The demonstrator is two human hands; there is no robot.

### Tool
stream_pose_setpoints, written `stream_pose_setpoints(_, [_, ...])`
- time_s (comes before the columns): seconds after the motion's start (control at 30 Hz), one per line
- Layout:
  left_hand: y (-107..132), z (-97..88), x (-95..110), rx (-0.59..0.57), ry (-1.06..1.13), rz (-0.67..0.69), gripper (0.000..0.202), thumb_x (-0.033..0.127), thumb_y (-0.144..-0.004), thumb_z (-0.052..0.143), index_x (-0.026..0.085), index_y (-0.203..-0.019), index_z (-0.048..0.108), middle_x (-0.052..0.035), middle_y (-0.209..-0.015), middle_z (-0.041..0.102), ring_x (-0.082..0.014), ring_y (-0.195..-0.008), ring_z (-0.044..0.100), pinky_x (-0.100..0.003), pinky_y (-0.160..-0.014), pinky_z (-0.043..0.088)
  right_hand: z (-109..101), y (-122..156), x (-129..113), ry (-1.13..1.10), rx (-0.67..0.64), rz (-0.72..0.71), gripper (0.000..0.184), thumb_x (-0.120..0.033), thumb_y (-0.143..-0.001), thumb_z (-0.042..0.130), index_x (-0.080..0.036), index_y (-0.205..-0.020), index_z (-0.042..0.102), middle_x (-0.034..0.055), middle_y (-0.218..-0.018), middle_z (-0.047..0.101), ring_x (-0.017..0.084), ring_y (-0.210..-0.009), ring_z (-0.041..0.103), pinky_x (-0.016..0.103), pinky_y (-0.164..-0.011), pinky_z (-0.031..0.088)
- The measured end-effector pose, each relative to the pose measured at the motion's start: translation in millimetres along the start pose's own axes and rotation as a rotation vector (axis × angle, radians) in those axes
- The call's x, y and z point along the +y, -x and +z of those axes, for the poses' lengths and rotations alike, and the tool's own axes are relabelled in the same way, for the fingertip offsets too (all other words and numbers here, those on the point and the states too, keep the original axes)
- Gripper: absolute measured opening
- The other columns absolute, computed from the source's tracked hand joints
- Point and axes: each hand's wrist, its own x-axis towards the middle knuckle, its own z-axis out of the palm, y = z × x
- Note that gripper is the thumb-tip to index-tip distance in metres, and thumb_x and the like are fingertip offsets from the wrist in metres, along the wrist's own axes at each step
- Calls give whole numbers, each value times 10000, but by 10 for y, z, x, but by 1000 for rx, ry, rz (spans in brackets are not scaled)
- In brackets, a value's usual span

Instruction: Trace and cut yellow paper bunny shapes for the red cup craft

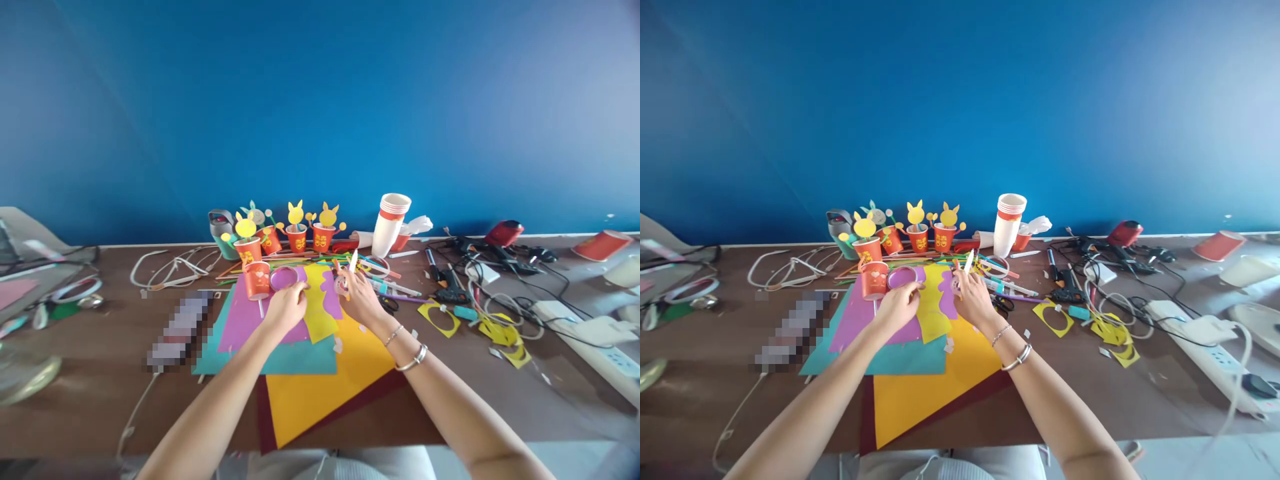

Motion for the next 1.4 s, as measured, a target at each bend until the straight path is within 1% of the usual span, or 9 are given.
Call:
stream_pose_setpoints(0.17, [37, 189, 31, 67, 0, 37, 380, 37, -842, 439, 166, -1137, 640, -95, -1111, 702, -239, -968, 695, -318, -814, 545, 27, 108, 16, 135, 4, 142, 500, -114, -762, 531, -152, -1260, 502, 176, -1263, 614, 338, -1142, 529, 454, -901, 437])
stream_pose_setpoints(0.33, [32, 295, -54, 33, 49, 8, 502, -38, -766, 418, 156, -1187, 611, -116, -1165, 657, -246, -1015, 669, -338, -826, 545, -29, 145, -103, 97, 71, 94, 468, -136, -786, 533, -176, -1251, 506, 140, -1185, 657, 318, -1142, 545, 453, -922, 442])
stream_pose_setpoints(0.43, [29, 320, -94, 24, 91, -10, 513, -41, -762, 417, 151, -1200, 602, -119, -1160, 653, -240, -997, 667, -339, -818, 543, 53, 214, -243, -12, -24, 114, 377, -133, -809, 510, -150, -1185, 533, 126, -1067, 695, 252, -952, 642, 377, -845, 505])
stream_pose_setpoints(0.63, [8, 341, -140, 69, 120, -22, 496, -42, -758, 414, 142, -1167, 626, -119, -1108, 669, -239, -987, 663, -340, -832, 540, 290, 386, -488, 24, -158, 123, 587, -181, -777, 563, -43, -1336, 450, 234, -1218, 629, 343, -1161, 579, 478, -986, 479])
stream_pose_setpoints(0.93, [-5, 403, -172, 135, 168, -1, 457, -34, -761, 400, 173, -1082, 650, -87, -1070, 697, -215, -995, 669, -332, -873, 544, 165, 398, -671, 11, -321, 282, 649, -208, -768, 623, -31, -1366, 443, 253, -1181, 631, 363, -1093, 618, 461, -909, 512])
stream_pose_setpoints(1.13, [-4, 413, -177, 226, 301, 59, 449, -20, -763, 371, 204, -1052, 631, -54, -989, 691, -184, -941, 669, -327, -872, 547, 301, 442, -552, -101, -173, 234, 572, -131, -732, 562, -106, -1300, 501, 209, -1171, 641, 330, -1092, 621, 438, -902, 521])
stream_pose_setpoints(1.3, [-5, 344, -154, 515, 409, 82, 343, 155, -846, 445, 178, -1170, 556, -111, -1169, 613, -229, -1159, 564, -389, -994, 475, 238, 355, -438, -264, 70, 195, 536, -76, -738, 458, -154, -1268, 474, 154, -1153, 632, 259, -1011, 638, 398, -848, 544])
stream_pose_setpoints(1.33, [-4, 330, -149, 574, 440, 63, 291, 212, -855, 474, 174, -1131, 558, -110, -1136, 614, -233, -1127, 570, -386, -972, 478, 200, 329, -425, -312, 116, 163, 487, -82, -752, 453, -163, -1231, 480, 137, -1109, 635, 243, -983, 637, 385, -839, 545])
stream_pose_setpoints(1.4, [-1, 313, -138, 630, 531, -15, 156, 307, -851, 523, 185, -939, 567, -58, -909, 613, -200, -891, 603, -330, -819, 504, 140, 291, -408, -390, 206, 114, 386, -114, -791, 460, -175, -1171, 483, 105, -1007, 628, 224, -909, 628, 374, -807, 548])
